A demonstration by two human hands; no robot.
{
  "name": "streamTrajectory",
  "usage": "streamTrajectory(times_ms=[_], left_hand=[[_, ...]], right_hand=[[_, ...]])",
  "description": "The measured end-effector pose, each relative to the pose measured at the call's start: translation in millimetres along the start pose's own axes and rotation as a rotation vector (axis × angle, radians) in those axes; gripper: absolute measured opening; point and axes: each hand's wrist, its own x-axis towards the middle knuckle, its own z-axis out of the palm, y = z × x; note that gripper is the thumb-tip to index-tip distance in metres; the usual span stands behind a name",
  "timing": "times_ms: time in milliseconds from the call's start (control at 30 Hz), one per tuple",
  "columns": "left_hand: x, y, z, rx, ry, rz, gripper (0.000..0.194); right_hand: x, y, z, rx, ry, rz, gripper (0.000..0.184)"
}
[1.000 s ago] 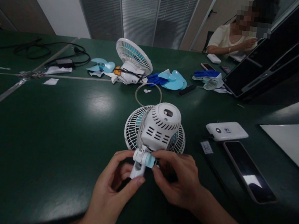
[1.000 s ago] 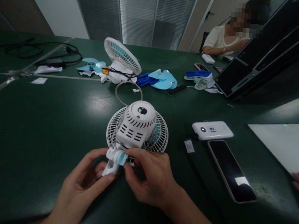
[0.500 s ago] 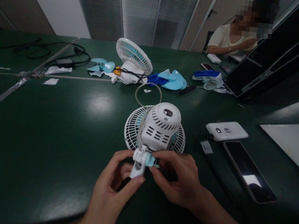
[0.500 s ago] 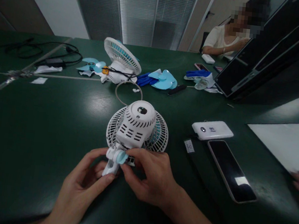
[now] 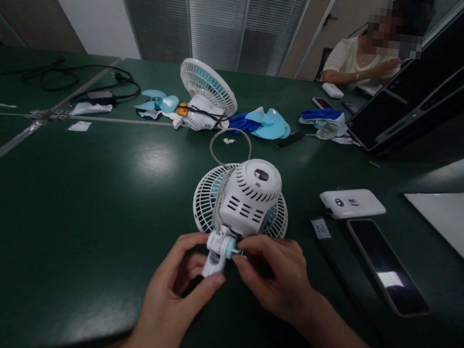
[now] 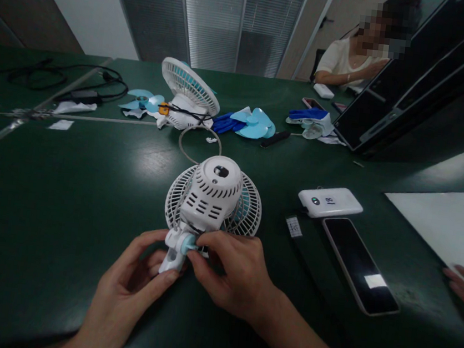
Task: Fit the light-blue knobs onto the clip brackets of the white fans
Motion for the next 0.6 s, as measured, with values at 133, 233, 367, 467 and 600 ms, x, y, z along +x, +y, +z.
streamTrajectory(times_ms=[133,233,367,467,600], left_hand=[[1.1,0.1,-0.3,0.010,-0.004,0.013,0.043],[1.6,-0.9,-0.7,0.012,-0.013,0.011,0.043],[1.7,-1.9,-0.3,0.017,-0.004,0.011,0.042],[2.1,-0.8,0.4,0.019,0.001,0.010,0.041],[2.7,1.5,0.6,0.019,0.002,0.012,0.042]], right_hand=[[-0.3,-0.6,0.2,0.006,-0.005,-0.005,0.005],[-0.7,-0.9,-0.1,0.001,-0.014,-0.007,0.005],[-1.2,0.6,0.2,-0.014,-0.047,-0.028,0.006],[-1.2,1.6,1.0,-0.016,-0.060,-0.032,0.007],[-1.3,0.3,1.8,-0.019,-0.046,-0.029,0.003]])
